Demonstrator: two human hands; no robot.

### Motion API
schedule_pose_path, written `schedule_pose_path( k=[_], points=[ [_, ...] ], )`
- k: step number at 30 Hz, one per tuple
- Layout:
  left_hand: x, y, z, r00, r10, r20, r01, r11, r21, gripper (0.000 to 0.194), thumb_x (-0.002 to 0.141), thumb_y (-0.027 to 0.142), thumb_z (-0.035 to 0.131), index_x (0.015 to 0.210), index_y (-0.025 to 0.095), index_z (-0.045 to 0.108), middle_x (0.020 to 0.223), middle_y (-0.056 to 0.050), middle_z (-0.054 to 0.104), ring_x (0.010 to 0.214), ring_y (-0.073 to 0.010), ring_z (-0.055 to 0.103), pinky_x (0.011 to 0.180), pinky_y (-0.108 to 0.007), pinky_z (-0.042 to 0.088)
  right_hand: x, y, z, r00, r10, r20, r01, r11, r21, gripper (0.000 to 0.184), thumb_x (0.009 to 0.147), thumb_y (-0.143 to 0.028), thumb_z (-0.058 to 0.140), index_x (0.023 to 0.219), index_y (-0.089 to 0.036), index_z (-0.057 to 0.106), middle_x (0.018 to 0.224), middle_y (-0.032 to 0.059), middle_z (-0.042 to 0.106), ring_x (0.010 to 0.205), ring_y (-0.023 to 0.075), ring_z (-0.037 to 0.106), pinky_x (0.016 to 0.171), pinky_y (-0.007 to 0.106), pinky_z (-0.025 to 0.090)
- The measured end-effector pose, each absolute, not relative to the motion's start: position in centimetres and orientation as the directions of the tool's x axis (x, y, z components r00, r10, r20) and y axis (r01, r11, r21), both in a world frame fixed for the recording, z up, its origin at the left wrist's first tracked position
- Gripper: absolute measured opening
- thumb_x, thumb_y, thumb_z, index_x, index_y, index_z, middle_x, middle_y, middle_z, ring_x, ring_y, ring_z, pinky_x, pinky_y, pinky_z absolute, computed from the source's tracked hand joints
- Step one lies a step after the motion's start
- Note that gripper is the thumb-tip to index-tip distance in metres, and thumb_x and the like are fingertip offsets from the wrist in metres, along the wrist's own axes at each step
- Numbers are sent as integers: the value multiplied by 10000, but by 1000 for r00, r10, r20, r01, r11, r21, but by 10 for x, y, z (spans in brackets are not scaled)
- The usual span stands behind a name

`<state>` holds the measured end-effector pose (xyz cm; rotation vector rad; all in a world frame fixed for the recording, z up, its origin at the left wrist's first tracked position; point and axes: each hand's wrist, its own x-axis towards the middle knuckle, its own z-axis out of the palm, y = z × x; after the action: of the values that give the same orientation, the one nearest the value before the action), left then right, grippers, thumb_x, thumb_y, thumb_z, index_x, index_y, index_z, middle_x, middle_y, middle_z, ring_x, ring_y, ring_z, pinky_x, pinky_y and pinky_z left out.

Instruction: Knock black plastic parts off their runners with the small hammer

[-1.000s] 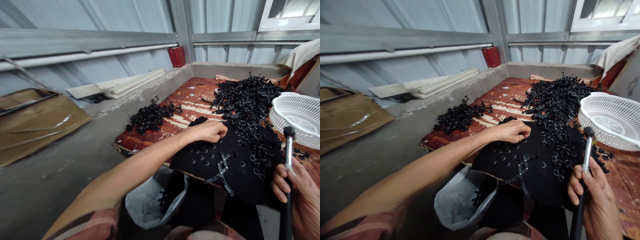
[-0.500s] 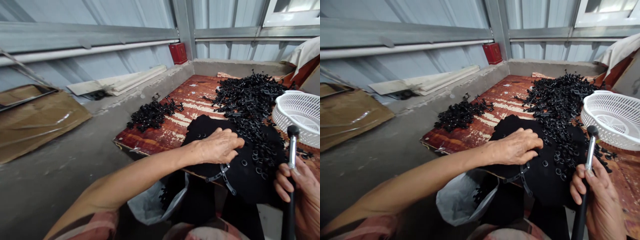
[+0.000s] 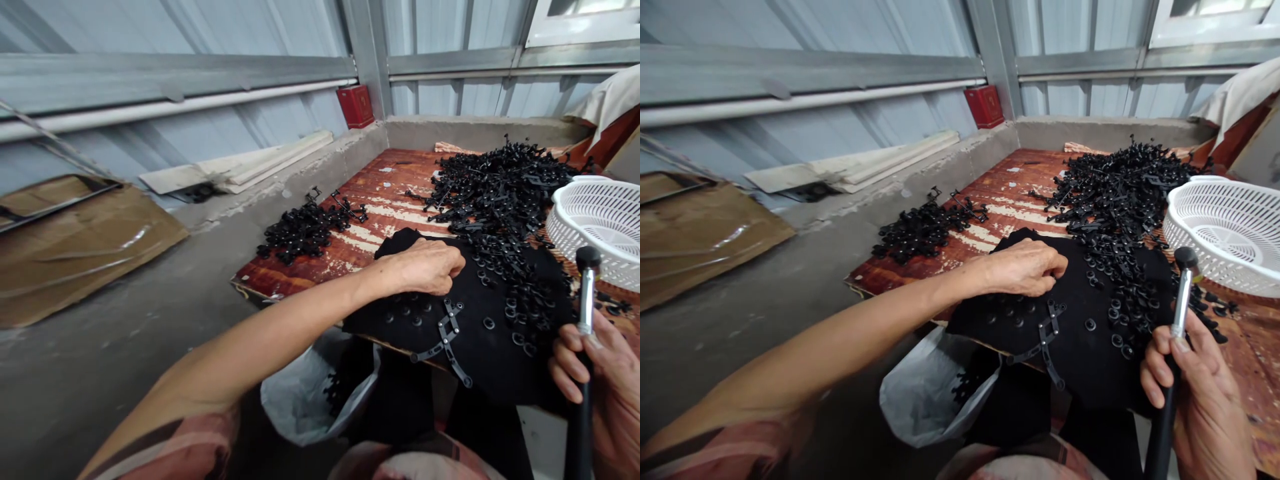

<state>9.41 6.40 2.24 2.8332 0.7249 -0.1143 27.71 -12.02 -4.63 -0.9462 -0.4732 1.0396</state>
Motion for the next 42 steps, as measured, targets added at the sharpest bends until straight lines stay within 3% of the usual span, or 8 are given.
schedule_pose_path(
  k=[3, 6, 11, 14, 20, 26, 34, 42],
  points=[
    [95, 62, 23, 852, 463, -244, 505, -850, 148, 133, 721, 102, 487, 725, 189, 587, 729, -23, 631, 716, -170, 547, 613, -290, 339, 279, -120, -48, 451, 890, -73, -503, 186, -844, 195, 833, -190, 677, 1018, -199, 619, 782, -1, 440, 524, 94, 371, 368, 148, 419],
    [98, 56, 21, 856, 446, -262, 485, -868, 108, 176, 738, 80, 474, 806, 191, 592, 791, -24, 650, 771, -176, 563, 661, -301, 349, 279, -120, -49, 445, 894, -59, -476, 180, -861, 210, 795, -195, 705, 985, -197, 615, 765, -3, 438, 513, 93, 369, 357, 154, 415],
    [92, 57, 23, 877, 450, -170, 470, -877, 102, 183, 794, 116, 468, 924, 189, 574, 886, -32, 662, 833, -187, 573, 721, -312, 363, 277, -119, -45, 455, 887, -76, -475, 169, -864, 236, 766, -181, 729, 972, -206, 616, 768, -4, 450, 510, 92, 373, 355, 152, 424],
    [83, 59, 27, 874, 473, -110, 485, -863, 145, 173, 816, 110, 444, 889, 190, 579, 890, -26, 649, 845, -174, 553, 735, -297, 370, 276, -119, -45, 468, 880, -77, -475, 178, -862, 255, 755, -163, 738, 979, -201, 622, 771, -5, 454, 509, 89, 381, 351, 145, 422],
    [72, 47, 24, 884, 447, -135, 463, -877, 129, 143, 833, 108, 468, 873, 185, 582, 903, -30, 599, 907, -184, 491, 764, -310, 345, 277, -120, -46, 472, 879, -71, -471, 183, -863, 254, 751, -167, 734, 975, -196, 618, 764, -1, 456, 507, 91, 386, 343, 147, 418],
    [78, 46, 10, 904, 418, -85, 426, -898, 113, 131, 859, 121, 470, 791, 174, 569, 882, -44, 559, 858, -182, 444, 675, -307, 309, 279, -120, -45, 458, 886, -65, -474, 182, -861, 242, 758, -169, 730, 962, -200, 604, 750, -7, 437, 488, 81, 379, 333, 138, 413],
    [82, 57, 1, 899, 435, 41, 429, -897, 105, 111, 863, 150, 473, 858, 173, 581, 921, -56, 551, 867, -189, 443, 710, -316, 346, 280, -118, -48, 441, 896, -51, -472, 183, -863, 215, 783, -156, 695, 969, -197, 594, 750, -10, 418, 482, 77, 367, 327, 132, 409],
    [60, 41, 22, 890, 431, -150, 452, -880, 148, 68, 850, 157, 521, 819, 179, 578, 894, -43, 550, 900, -193, 452, 741, -314, 348, 284, -117, -50, 435, 899, -52, -438, 161, -885, 237, 719, -183, 750, 899, -204, 596, 708, -13, 429, 440, 86, 371, 281, 150, 383]
  ],
)
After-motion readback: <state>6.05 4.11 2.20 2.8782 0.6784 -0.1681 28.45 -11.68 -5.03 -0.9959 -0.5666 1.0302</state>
